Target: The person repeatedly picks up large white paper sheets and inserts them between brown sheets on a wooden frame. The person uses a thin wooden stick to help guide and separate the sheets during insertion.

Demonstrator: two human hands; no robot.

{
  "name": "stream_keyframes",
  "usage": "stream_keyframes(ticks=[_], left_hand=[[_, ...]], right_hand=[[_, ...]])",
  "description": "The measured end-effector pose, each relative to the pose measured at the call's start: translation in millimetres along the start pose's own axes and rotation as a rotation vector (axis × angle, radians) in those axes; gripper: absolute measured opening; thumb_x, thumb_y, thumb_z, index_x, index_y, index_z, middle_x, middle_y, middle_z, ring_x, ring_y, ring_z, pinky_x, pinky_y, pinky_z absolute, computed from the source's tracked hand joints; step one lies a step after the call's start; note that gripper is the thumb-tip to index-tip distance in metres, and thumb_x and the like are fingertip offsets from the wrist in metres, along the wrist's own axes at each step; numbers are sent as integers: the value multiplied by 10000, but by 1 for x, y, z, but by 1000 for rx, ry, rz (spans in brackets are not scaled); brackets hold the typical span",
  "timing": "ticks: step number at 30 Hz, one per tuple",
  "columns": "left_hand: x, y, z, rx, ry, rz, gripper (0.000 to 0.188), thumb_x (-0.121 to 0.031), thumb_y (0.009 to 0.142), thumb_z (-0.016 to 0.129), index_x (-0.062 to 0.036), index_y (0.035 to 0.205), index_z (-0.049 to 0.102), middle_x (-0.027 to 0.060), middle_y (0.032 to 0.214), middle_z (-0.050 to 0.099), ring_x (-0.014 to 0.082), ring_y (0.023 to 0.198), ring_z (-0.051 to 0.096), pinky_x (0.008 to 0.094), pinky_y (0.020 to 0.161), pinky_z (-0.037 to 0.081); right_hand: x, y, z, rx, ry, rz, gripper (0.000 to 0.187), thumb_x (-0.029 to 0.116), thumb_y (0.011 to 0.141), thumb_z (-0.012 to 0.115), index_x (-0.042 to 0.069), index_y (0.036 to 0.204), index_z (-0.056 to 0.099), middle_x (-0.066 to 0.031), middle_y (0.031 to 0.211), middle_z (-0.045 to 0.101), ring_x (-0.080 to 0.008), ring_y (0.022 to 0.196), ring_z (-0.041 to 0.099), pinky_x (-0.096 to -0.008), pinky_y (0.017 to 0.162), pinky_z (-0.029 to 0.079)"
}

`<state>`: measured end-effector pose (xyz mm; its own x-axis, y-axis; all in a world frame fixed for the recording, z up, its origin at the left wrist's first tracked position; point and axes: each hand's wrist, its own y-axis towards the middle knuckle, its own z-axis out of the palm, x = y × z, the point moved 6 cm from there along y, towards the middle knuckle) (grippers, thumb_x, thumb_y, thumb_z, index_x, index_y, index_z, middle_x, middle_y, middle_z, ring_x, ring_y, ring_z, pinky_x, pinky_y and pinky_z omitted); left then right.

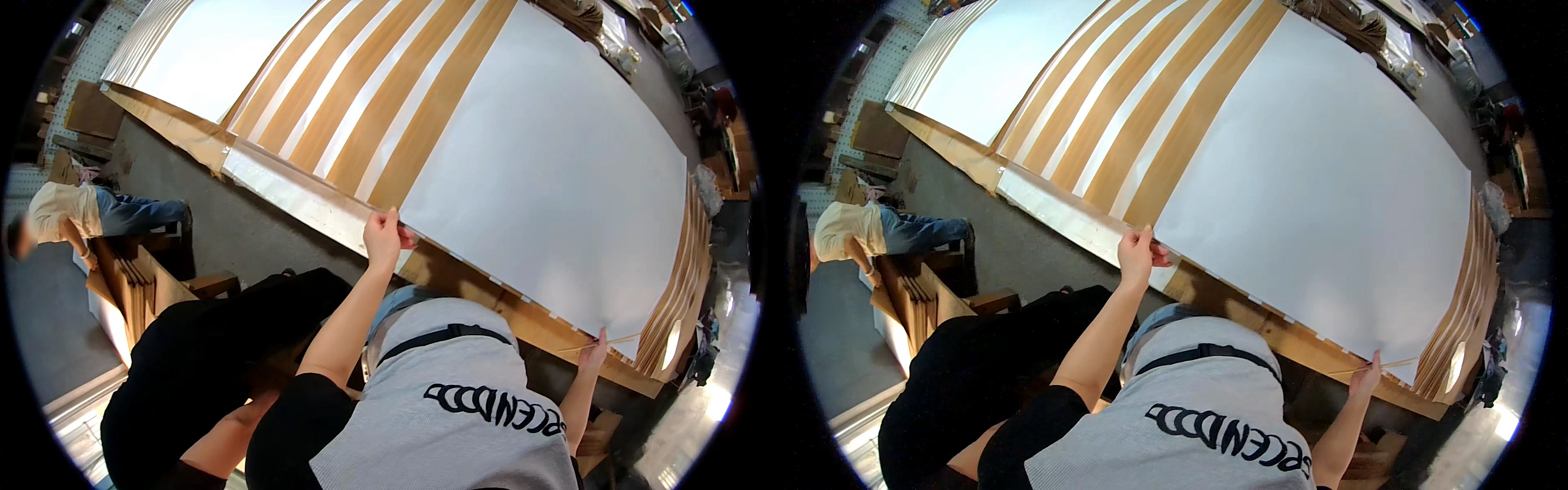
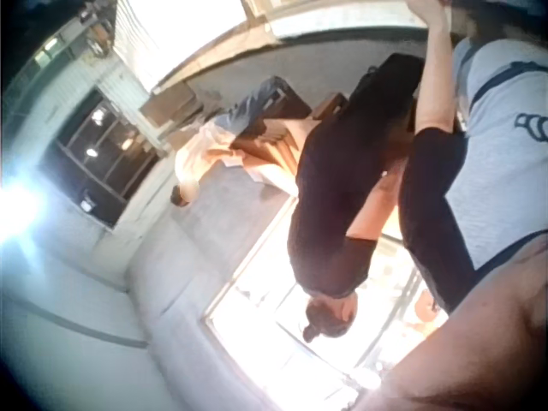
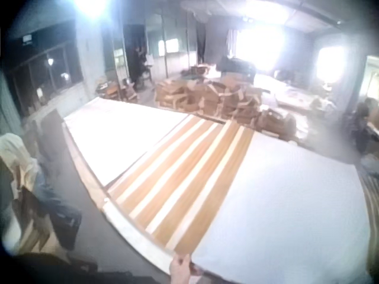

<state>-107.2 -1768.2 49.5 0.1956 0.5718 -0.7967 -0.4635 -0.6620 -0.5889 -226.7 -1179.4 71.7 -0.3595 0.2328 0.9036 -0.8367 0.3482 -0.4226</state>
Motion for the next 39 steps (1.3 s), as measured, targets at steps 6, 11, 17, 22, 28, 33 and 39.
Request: stream_keyframes(ticks=[6, 11, 17, 22, 28, 33, 39], left_hand=[[2, 0, 1, 18, 28, -6, 280, -240, 884, 455, 12, 769, 408, 114, 530, 530, 174, 381, 504, 326, 376, 495], [4, 0, -1, 30, 23, -18, 282, -253, 873, 476, 3, 777, 407, 123, 575, 543, 164, 433, 525, 346, 435, 528], [-44, -25, -3, -174, 444, 481, 228, -218, 858, 517, -18, 834, 409, 62, 679, 478, 125, 516, 410, 267, 464, 388], [-69, -69, 60, 157, 883, 1151, 133, -100, 723, 632, -62, 825, 556, 71, 871, 522, 239, 832, 480, 346, 714, 389], [-25, -93, 114, 721, 1021, 1269, 153, -128, 626, 694, -123, 760, 621, 8, 1094, 549, 249, 1074, 461, 373, 872, 335], [-18, -93, 119, 702, 987, 1227, 117, -127, 632, 700, -123, 727, 632, 5, 1081, 563, 239, 1075, 456, 362, 863, 344], [-14, -99, 124, 695, 1017, 1228, 95, -80, 648, 693, -111, 714, 631, 7, 1097, 559, 250, 1094, 441, 353, 881, 335]], right_hand=[[-2, 8, -3, 23, 12, -27, 302, 174, 842, 546, -8, 1070, 470, -71, 1053, 527, -154, 978, 493, -272, 881, 387], [0, 3, 3, -3, 0, 22, 308, 190, 830, 566, -7, 1051, 481, -56, 1027, 535, -144, 966, 493, -271, 853, 386], [-2, 2, -4, -15, -71, 38, 293, 223, 831, 556, -3, 1014, 524, -52, 1022, 542, -142, 937, 497, -276, 803, 383], [5, -3, 4, -38, -130, -9, 329, 233, 828, 552, -20, 1035, 519, -55, 1031, 537, -144, 913, 493, -278, 787, 383], [7, -1, 8, -17, -67, -4, 364, 229, 810, 578, -32, 1053, 508, -58, 1050, 535, -150, 953, 487, -280, 821, 359], [-9, 11, -15, -31, -121, -36, 406, 284, 795, 589, -33, 1038, 514, -53, 999, 545, -139, 926, 481, -295, 811, 352], [-7, 8, -15, -114, -340, -68, 381, 353, 795, 571, -19, 882, 562, -40, 833, 549, -130, 774, 484, -280, 692, 372]])
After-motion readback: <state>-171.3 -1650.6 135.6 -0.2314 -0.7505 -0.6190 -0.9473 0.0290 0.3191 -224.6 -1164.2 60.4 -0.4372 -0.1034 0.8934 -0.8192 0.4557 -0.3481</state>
